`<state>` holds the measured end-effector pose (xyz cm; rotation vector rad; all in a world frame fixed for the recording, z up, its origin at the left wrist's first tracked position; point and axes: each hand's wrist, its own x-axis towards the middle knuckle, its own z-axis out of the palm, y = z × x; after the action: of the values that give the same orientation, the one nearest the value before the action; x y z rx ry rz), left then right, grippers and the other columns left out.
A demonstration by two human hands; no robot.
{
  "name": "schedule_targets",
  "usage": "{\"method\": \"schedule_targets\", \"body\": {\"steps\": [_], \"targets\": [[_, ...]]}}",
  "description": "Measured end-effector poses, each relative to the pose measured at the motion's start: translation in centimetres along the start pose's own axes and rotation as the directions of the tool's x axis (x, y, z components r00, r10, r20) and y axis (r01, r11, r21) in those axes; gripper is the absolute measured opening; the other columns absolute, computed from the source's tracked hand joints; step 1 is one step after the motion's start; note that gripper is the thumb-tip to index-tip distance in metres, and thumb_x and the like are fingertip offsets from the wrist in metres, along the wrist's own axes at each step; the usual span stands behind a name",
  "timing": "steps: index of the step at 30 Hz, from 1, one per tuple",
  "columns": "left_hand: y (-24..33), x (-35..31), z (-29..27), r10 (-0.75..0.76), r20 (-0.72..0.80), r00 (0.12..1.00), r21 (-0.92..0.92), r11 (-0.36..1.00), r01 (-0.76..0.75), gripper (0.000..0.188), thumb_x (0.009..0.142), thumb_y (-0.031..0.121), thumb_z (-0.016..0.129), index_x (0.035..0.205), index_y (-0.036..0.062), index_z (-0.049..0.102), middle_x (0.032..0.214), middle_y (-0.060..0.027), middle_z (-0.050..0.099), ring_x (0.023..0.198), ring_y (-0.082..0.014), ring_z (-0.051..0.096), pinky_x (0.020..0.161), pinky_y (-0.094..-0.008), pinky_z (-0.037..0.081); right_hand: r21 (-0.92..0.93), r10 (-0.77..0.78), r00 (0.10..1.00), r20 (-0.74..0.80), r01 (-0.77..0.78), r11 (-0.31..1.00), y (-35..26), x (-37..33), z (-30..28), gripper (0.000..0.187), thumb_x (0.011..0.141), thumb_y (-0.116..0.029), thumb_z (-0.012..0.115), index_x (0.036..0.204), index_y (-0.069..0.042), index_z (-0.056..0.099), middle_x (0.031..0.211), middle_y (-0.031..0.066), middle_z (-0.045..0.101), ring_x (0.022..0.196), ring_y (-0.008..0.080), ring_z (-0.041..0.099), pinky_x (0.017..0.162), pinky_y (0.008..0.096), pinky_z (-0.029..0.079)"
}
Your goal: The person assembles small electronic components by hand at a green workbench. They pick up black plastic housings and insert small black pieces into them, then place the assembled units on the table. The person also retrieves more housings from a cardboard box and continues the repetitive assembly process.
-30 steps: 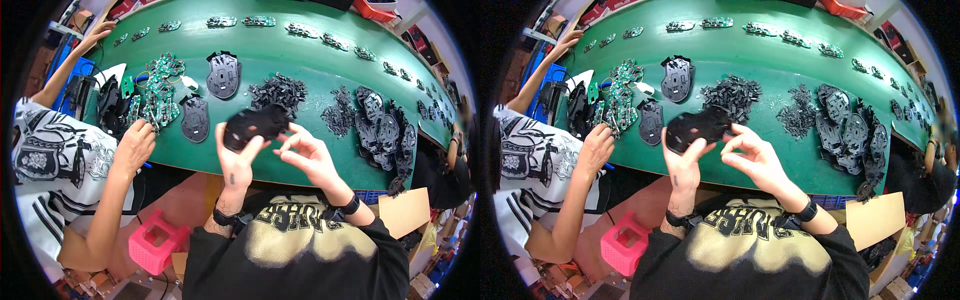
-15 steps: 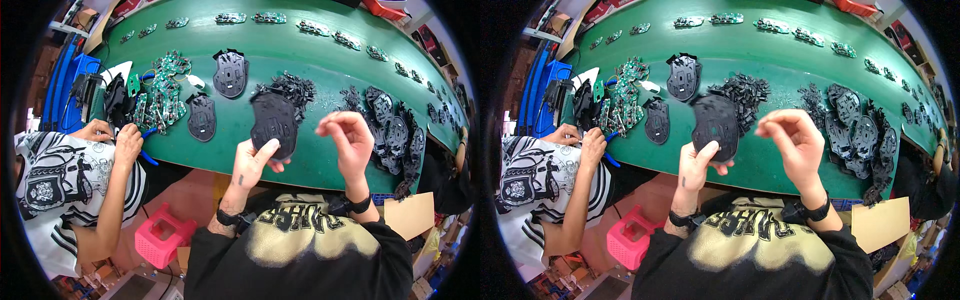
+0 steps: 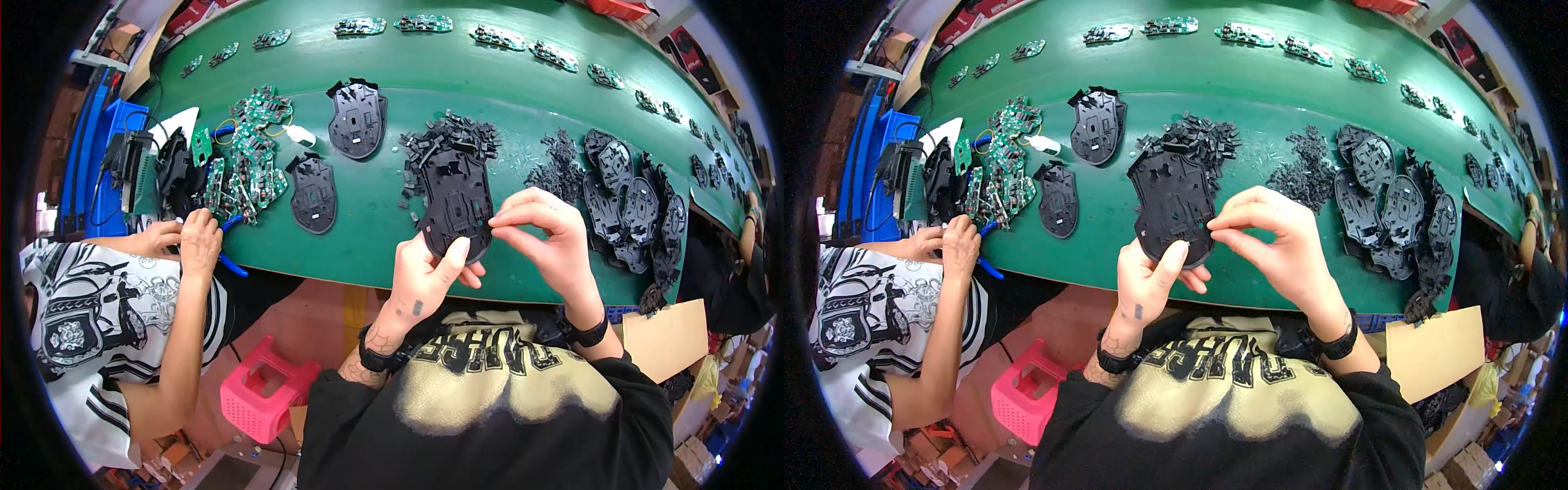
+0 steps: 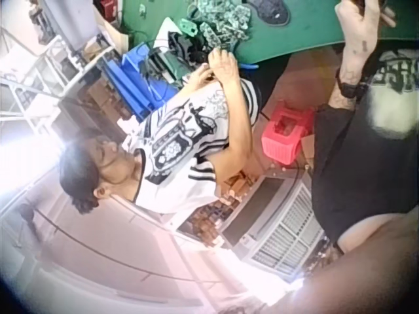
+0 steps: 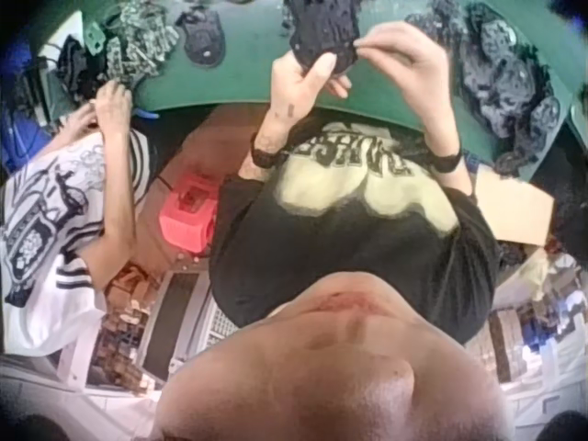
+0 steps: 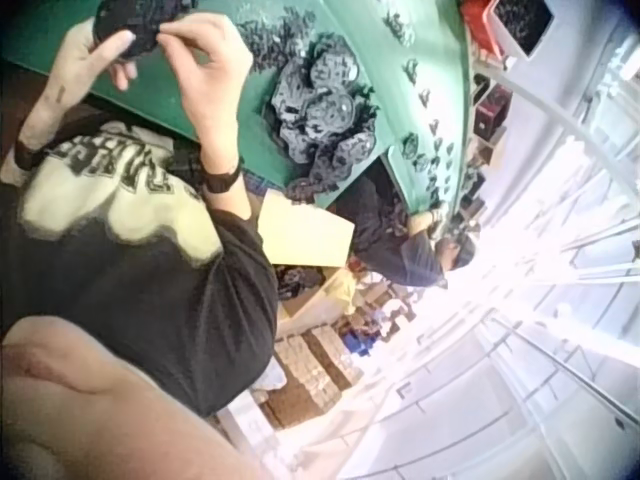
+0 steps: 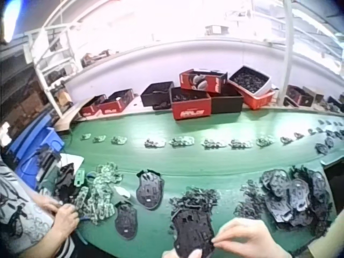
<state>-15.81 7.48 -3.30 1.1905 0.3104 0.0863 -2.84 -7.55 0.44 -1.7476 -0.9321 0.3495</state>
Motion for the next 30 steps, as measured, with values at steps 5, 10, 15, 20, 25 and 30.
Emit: {"method": "schedule_targets", "body": {"steps": [5, 10, 15, 20, 25, 30], "targets": [[0.1, -0.1, 0.4, 0.003, -0.016, 1.0, 0.038, 0.999, -0.003, 0.022, 0.095, 0.013, 0.053, 0.105, -0.0056, 0.058, 0.075, -0.0096, 0.067, 0.061, -0.0152, 0.066, 0.058, -0.0272, 0.055, 0.075, 0.098, 0.993, -0.062, -0.094, 0.993, -0.2, -0.1, 0.8, 0.015, 0.074, 0.003, 0.072, 0.087, -0.003, 0.069, 0.091, 0.0062, 0.062, 0.083, 0.0153, 0.063, 0.069, 0.0262, 0.053], [-0.1, -0.1, 0.7, 0.026, -0.008, 1.0, 0.079, 0.997, -0.026, 0.021, 0.095, 0.013, 0.054, 0.104, -0.0052, 0.059, 0.074, -0.0089, 0.067, 0.061, -0.0147, 0.066, 0.057, -0.027, 0.055, 0.037, 0.054, 0.998, -0.042, -0.052, 0.998, 0.3, -0.4, 0.4, 0.015, 0.071, 0.0, 0.074, 0.085, -0.004, 0.068, 0.088, 0.0062, 0.062, 0.081, 0.0178, 0.062, 0.07, 0.028, 0.051], [0.0, -0.2, 0.9, 0.024, -0.01, 1.0, 0.13, 0.991, -0.023, 0.021, 0.095, 0.013, 0.055, 0.104, -0.0046, 0.06, 0.074, -0.0084, 0.067, 0.061, -0.0144, 0.066, 0.056, -0.0267, 0.054, -0.04, -0.023, 1.0, -0.003, 0.023, 0.999, 0.5, -0.5, 0.0, 0.014, 0.071, 0.0, 0.074, 0.083, -0.004, 0.068, 0.087, 0.0064, 0.062, 0.08, 0.0184, 0.062, 0.07, 0.0283, 0.05], [0.2, -0.2, 1.2, 0.026, -0.02, 0.999, 0.186, 0.982, -0.022, 0.02, 0.094, 0.012, 0.055, 0.104, -0.0045, 0.06, 0.074, -0.0085, 0.067, 0.061, -0.0141, 0.066, 0.056, -0.0265, 0.054, -0.058, -0.04, 0.999, -0.017, 0.039, 0.998, 0.6, -0.6, 0.1, 0.015, 0.07, 0.0, 0.074, 0.083, -0.004, 0.067, 0.085, 0.0063, 0.062, 0.08, 0.0191, 0.062, 0.07, 0.0291, 0.05], [0.1, -0.3, 1.3, 0.017, -0.024, 1.0, 0.192, 0.981, -0.013, 0.019, 0.094, 0.012, 0.055, 0.103, -0.0043, 0.06, 0.074, -0.0086, 0.067, 0.06, -0.014, 0.066, 0.056, -0.0266, 0.054, 0.054, 0.033, 0.998, -0.06, -0.029, 0.998, 1.1, -1.2, 1.2, 0.014, 0.073, 0.004, 0.072, 0.083, -0.003, 0.065, 0.09, 0.0065, 0.058, 0.08, 0.0146, 0.06, 0.069, 0.0241, 0.051], [-0.2, -0.8, 0.8, -0.024, -0.001, 1.0, 0.151, 0.988, 0.024, 0.019, 0.094, 0.011, 0.055, 0.102, -0.0049, 0.06, 0.072, -0.0089, 0.067, 0.059, -0.014, 0.066, 0.055, -0.0261, 0.055, 0.407, 0.265, 0.964, 0.017, -0.249, 0.879, 1.9, -1.7, 1.7, 0.031, 0.075, 0.006, 0.072, 0.102, -0.003, 0.059, 0.099, 0.005, 0.052, 0.078, 0.009, 0.058, 0.068, 0.0201, 0.052]]}}
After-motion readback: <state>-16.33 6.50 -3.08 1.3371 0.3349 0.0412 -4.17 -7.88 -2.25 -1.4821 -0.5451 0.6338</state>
